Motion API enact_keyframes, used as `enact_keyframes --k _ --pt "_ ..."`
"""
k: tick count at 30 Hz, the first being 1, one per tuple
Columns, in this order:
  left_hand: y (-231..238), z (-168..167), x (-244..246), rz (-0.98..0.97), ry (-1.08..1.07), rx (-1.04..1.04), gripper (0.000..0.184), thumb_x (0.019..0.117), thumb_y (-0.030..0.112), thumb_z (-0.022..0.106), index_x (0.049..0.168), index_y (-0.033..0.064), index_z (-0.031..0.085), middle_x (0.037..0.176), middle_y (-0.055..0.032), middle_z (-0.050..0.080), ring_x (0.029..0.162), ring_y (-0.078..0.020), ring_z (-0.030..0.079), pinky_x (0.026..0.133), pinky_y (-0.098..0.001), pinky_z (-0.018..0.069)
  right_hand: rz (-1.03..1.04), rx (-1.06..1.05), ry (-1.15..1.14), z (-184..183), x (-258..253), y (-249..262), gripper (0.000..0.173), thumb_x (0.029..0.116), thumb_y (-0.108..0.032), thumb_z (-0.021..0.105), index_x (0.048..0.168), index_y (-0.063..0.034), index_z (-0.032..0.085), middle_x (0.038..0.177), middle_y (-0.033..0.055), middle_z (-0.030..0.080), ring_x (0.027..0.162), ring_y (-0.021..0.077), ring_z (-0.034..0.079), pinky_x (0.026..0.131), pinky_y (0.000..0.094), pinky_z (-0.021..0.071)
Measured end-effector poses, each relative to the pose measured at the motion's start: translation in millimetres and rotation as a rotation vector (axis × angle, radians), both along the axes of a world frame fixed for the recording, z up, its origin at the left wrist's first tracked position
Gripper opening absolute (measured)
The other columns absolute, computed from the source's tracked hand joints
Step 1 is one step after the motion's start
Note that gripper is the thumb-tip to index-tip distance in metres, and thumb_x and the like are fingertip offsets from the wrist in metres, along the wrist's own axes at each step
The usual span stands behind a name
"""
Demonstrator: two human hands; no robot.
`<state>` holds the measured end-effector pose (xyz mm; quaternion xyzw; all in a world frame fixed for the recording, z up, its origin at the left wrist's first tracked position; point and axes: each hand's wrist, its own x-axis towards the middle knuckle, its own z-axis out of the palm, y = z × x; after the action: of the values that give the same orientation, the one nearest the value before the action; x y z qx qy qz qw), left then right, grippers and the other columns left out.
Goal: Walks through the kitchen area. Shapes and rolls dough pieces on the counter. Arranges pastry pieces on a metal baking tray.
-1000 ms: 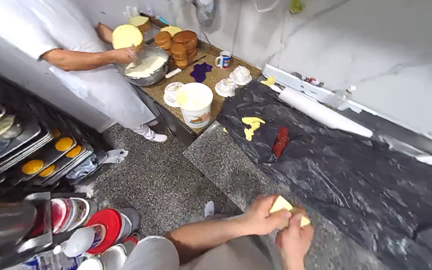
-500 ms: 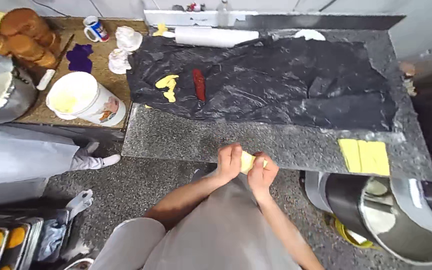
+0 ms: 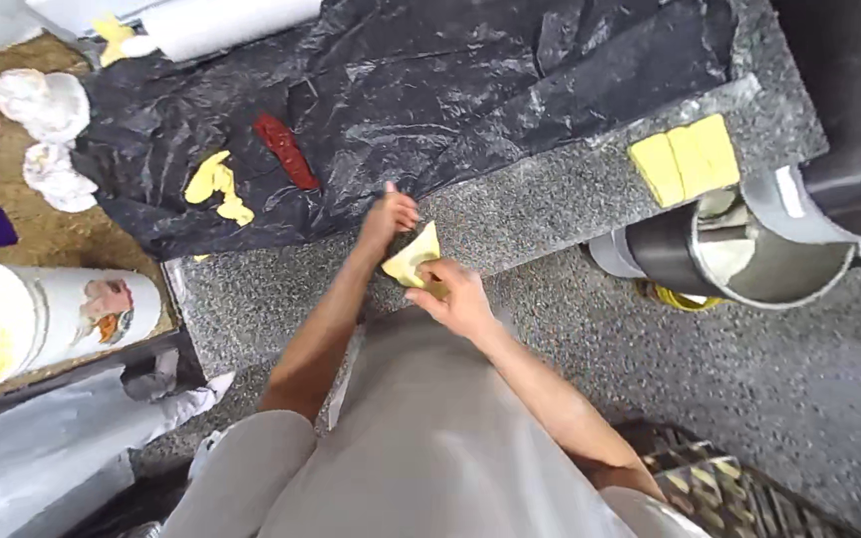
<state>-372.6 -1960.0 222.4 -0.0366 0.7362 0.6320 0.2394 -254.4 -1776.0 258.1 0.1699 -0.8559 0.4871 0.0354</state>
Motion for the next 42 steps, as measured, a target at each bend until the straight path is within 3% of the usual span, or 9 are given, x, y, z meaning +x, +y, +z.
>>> enact_keyframes --k 5,9,14,20,24,30,35,39,42 --pt "-45.4 -48.1 -14.1 -0.395 0.362 -0.424 0.051 0.1108 0.036 0.033 0.147 0.0040 0.051 0.148 -0.0126 0.056 0.138 -0.0242 0.053 0.117 -0.0490 0.0417 -0.270 0.411 -0.385 -78.3 4.7 5.5 0.056 0.0904 -0.052 0.071 0.127 -0.0096 0.068 0.127 0.0161 0.067 0.111 0.0294 0.068 0.095 0.0487 0.0569" --pt "-41.9 -96.2 1.3 -0.978 0.834 -0.602 0.082 0.1021 0.066 0.036 0.160 0.0076 0.033 0.171 -0.0098 0.021 0.159 -0.0249 0.016 0.128 -0.0530 0.0148 -0.386 0.477 -0.754 -80.3 -4.0 -26.8 0.067 0.0829 -0.040 0.081 0.139 -0.0105 0.059 0.115 0.0171 0.071 0.094 0.0343 0.071 0.084 0.0561 0.0586" --pt "-51.3 -101.4 -0.7 -1.023 0.885 -0.476 0.089 0.0998 0.071 0.035 0.159 0.0040 0.034 0.170 -0.0140 0.024 0.158 -0.0267 0.019 0.127 -0.0532 0.0160 -0.525 0.244 -0.926 -76.3 -6.6 -35.1 0.046 0.0867 -0.043 0.076 0.109 -0.0033 0.070 0.096 0.0113 0.072 0.088 0.0245 0.070 0.084 0.0498 0.0581" --pt "-53.0 -103.1 -1.5 -1.151 0.874 -0.504 0.103 0.0935 0.082 0.027 0.161 0.0041 0.028 0.171 -0.0124 0.019 0.159 -0.0263 0.014 0.128 -0.0555 0.0121 -0.703 -0.845 -1.375 -68.2 -1.9 -42.4 0.039 0.1091 -0.029 0.049 0.138 -0.0033 0.053 0.109 0.0155 0.076 0.079 0.0208 0.074 0.061 0.0289 0.0590" --pt "-55.1 -105.2 -0.8 -1.173 0.900 -0.496 0.104 0.0916 0.082 0.035 0.161 0.0044 0.029 0.171 -0.0121 0.019 0.159 -0.0260 0.014 0.128 -0.0546 0.0126 -0.523 -0.629 -1.326 -74.8 9.5 -27.6 0.035 0.1082 -0.032 0.051 0.118 -0.0020 0.064 0.082 0.0044 0.071 0.058 0.0080 0.061 0.052 0.0215 0.0502" --pt "-56.1 -100.3 -9.7 -1.269 0.999 -0.561 0.103 0.0926 0.083 0.028 0.162 0.0066 0.029 0.172 -0.0102 0.019 0.159 -0.0253 0.015 0.127 -0.0566 0.0136 -0.490 -0.354 -1.248 -103.1 184.0 69.1 0.029 0.1034 -0.035 0.059 0.099 -0.0083 0.069 0.073 -0.0050 0.064 0.057 0.0029 0.053 0.054 0.0212 0.0461" --pt "-51.5 -98.5 -5.4 -1.305 1.051 -0.606 0.106 0.0917 0.083 0.029 0.160 0.0024 0.030 0.171 -0.0139 0.021 0.159 -0.0298 0.016 0.127 -0.0584 0.0144 -0.281 -0.568 -1.081 -75.1 193.2 58.6 0.027 0.1047 -0.027 0.054 0.107 -0.0037 0.068 0.079 0.0005 0.073 0.069 0.0111 0.069 0.069 0.0317 0.0598" --pt "-54.7 -80.1 -1.2 -1.313 1.057 -0.665 0.102 0.0932 0.082 0.031 0.157 0.0024 0.037 0.168 -0.0161 0.029 0.156 -0.0322 0.025 0.125 -0.0602 0.0209 -0.431 -0.411 -1.202 -121.9 290.5 103.6 0.029 0.1042 -0.029 0.056 0.117 -0.0053 0.068 0.085 0.0026 0.071 0.069 0.0098 0.065 0.065 0.0296 0.0564" --pt "-30.2 -61.9 10.9 -1.318 1.066 -0.646 0.103 0.0914 0.076 0.042 0.155 -0.0039 0.037 0.164 -0.0249 0.031 0.153 -0.0417 0.029 0.122 -0.0652 0.0229 -0.500 -0.442 -1.108 -73.2 295.3 101.5 0.030 0.1004 -0.021 0.063 0.122 0.0007 0.066 0.095 0.0120 0.073 0.079 0.0168 0.069 0.077 0.0380 0.0599"
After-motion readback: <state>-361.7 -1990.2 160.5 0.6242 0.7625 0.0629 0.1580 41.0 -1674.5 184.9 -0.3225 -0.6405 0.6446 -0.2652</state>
